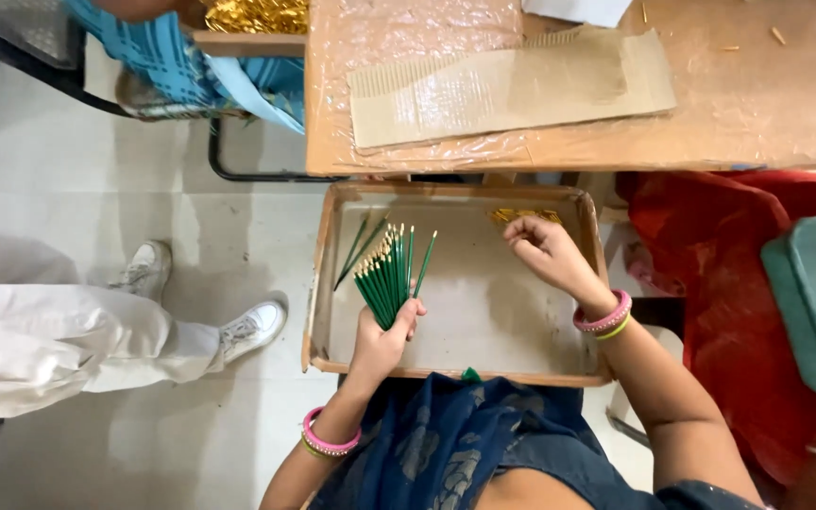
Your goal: Assembling decorative green sticks by attaching gold-colored tips or caps.
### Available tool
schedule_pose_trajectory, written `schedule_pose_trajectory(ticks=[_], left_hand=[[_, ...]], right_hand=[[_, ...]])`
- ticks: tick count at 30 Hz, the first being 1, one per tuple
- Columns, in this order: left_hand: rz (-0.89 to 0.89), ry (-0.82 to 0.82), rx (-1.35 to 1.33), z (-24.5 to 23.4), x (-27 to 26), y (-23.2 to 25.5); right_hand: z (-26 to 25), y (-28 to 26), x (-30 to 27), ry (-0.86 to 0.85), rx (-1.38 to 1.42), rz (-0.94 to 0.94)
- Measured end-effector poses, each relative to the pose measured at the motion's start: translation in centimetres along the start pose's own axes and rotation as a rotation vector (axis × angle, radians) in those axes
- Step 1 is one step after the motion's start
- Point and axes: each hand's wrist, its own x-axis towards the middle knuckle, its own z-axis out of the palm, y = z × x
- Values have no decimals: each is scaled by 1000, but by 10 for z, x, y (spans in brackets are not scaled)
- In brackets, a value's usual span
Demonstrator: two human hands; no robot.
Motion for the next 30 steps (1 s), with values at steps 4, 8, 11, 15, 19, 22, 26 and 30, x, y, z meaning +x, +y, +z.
schedule_pose_trajectory(ticks=[4, 8, 11, 15, 19, 22, 26, 30], left_hand=[[-87, -22, -136, 18, -5, 41], [-153, -82, -137, 23, -18, 56], [-150, -135, -171, 26, -22, 65], [-161, -151, -181, 26, -27, 63], [-159, -165, -129, 26, -29, 67], [-197, -200, -196, 26, -28, 66], [-214, -184, -117, 23, -28, 53], [304, -57, 523, 25, -22, 56]], right_hand=[[7, -29, -19, -23, 287, -35], [8, -49, -40, -144, 643, -227], [8, -55, -45, -203, 764, -179], [11, -61, -47, -285, 870, -123], [3, -77, -47, -357, 670, -204], [8, -78, -49, -361, 470, -321], [54, -43, -57, -173, 542, -313], [85, -18, -51, -77, 112, -243]])
